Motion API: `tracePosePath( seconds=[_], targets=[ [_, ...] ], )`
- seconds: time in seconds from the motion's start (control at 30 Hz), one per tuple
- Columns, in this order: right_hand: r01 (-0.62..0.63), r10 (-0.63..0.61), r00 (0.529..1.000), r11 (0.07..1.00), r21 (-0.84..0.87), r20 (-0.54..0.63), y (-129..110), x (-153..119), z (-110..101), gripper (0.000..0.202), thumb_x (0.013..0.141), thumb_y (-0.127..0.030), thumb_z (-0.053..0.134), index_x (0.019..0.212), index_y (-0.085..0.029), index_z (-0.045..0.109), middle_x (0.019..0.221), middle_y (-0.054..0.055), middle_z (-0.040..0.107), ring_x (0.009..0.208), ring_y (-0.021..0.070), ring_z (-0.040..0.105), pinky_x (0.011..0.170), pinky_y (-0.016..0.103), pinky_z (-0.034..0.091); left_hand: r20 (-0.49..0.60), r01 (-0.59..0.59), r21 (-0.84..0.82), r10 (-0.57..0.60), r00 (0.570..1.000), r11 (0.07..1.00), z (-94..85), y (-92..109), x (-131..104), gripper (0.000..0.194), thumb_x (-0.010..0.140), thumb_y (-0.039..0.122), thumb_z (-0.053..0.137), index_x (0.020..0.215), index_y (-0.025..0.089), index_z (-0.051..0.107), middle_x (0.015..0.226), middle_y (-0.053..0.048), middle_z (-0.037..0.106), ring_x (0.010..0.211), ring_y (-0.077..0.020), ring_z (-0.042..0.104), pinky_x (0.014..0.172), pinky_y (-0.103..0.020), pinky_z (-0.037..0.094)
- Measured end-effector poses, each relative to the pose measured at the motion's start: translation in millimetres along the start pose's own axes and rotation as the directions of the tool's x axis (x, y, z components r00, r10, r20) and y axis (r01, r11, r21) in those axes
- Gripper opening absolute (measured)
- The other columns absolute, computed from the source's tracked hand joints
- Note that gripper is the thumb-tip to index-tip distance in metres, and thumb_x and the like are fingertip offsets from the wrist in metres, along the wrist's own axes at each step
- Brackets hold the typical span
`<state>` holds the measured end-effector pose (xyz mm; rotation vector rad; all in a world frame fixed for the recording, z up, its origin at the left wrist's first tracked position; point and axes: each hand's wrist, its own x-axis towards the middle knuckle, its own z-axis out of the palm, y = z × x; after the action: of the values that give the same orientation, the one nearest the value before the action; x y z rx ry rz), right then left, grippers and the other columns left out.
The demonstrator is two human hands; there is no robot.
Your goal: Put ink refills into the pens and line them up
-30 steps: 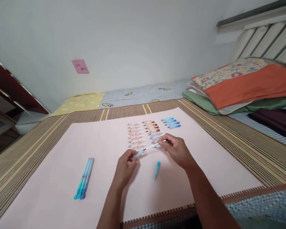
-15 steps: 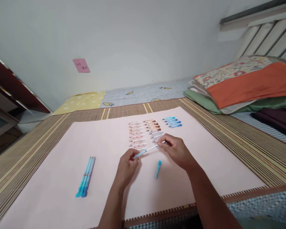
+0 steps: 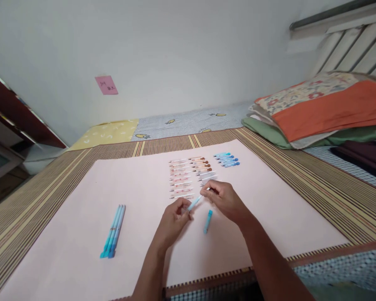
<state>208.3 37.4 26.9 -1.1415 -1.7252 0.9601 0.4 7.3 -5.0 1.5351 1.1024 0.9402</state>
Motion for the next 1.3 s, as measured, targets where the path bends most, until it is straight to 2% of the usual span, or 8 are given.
tracePosePath(
  seconds=[0.27,0.37,0.47,0.57,0.67,0.73,1.0,1.3],
  targets=[
    [-0.035,0.034,0.999,0.995,0.093,0.010,12.2,4.1,8.6,0.029,0.092,-0.041,0.060,0.075,-0.018,0.063,0.055,-0.004,0.050,0.054,0.0114,0.046,0.054,0.025,0.035,0.220,0.119,-0.293,-0.054,0.974,0.949,8.7,-2.5,-0.2,0.030,0.092,0.043,0.062,0.095,0.013,0.064,0.075,-0.005,0.067,0.057,-0.0128,0.060,0.059,-0.025,0.042],
    [-0.047,0.044,0.999,0.966,0.256,0.016,15.5,5.6,10.4,0.032,0.095,-0.045,0.053,0.085,-0.018,0.067,0.063,-0.002,0.055,0.055,0.0114,0.050,0.055,0.025,0.039,0.280,0.162,-0.390,-0.050,0.959,0.907,10.1,-4.6,0.2,0.033,0.093,0.044,0.061,0.098,0.012,0.064,0.075,-0.007,0.070,0.056,-0.0146,0.063,0.058,-0.026,0.044],
    [-0.096,0.074,0.995,0.913,0.396,0.069,17.7,7.1,11.0,0.032,0.091,-0.048,0.060,0.083,-0.017,0.066,0.071,0.000,0.060,0.054,0.0104,0.050,0.054,0.025,0.040,0.304,0.197,-0.500,-0.041,0.952,0.843,10.4,-5.5,1.0,0.035,0.091,0.046,0.063,0.100,0.012,0.064,0.074,-0.009,0.070,0.057,-0.0171,0.066,0.058,-0.027,0.047],
    [-0.129,0.098,0.991,0.893,0.432,0.095,18.8,8.1,13.2,0.031,0.086,-0.046,0.067,0.074,-0.018,0.062,0.064,-0.002,0.058,0.053,0.0097,0.049,0.053,0.025,0.039,0.324,0.229,-0.565,-0.042,0.945,0.793,10.5,-5.0,1.2,0.036,0.088,0.046,0.067,0.100,0.012,0.065,0.072,-0.009,0.070,0.054,-0.0175,0.066,0.055,-0.026,0.047],
    [-0.140,0.114,0.990,0.854,0.501,0.083,20.4,8.6,17.1,0.028,0.085,-0.047,0.068,0.086,-0.018,0.066,0.063,-0.003,0.057,0.053,0.0099,0.050,0.053,0.024,0.038,0.353,0.259,-0.582,-0.047,0.934,0.771,10.8,-4.8,0.6,0.037,0.087,0.045,0.069,0.099,0.011,0.065,0.071,-0.009,0.070,0.051,-0.0167,0.065,0.053,-0.025,0.046],
    [-0.148,0.129,0.989,0.837,0.526,0.074,22.2,8.9,19.3,0.030,0.085,-0.048,0.069,0.089,-0.018,0.066,0.060,-0.004,0.056,0.051,0.0098,0.049,0.051,0.024,0.037,0.360,0.270,-0.588,-0.053,0.932,0.762,11.4,-4.8,0.4,0.036,0.086,0.045,0.070,0.098,0.011,0.065,0.071,-0.009,0.070,0.050,-0.0164,0.065,0.052,-0.025,0.046],
    [-0.206,0.182,0.978,0.821,0.532,0.098,28.6,10.3,26.4,0.035,0.082,-0.050,0.071,0.071,-0.019,0.059,0.053,-0.004,0.057,0.047,0.0087,0.048,0.048,0.023,0.034,0.292,0.276,-0.627,-0.109,0.950,0.729,15.3,-1.8,1.5,0.035,0.082,0.043,0.075,0.091,0.010,0.065,0.065,-0.006,0.068,0.045,-0.0135,0.062,0.049,-0.023,0.046],
    [-0.269,0.221,0.963,0.757,0.595,0.155,32.5,10.5,39.6,0.032,0.082,-0.048,0.071,0.074,-0.019,0.061,0.057,-0.002,0.060,0.052,0.0117,0.056,0.053,0.024,0.040,0.216,0.253,-0.661,-0.144,0.966,0.706,16.2,-3.3,0.5,0.035,0.080,0.042,0.077,0.089,0.010,0.066,0.062,-0.004,0.066,0.041,-0.0104,0.057,0.046,-0.020,0.043]
  ],
)
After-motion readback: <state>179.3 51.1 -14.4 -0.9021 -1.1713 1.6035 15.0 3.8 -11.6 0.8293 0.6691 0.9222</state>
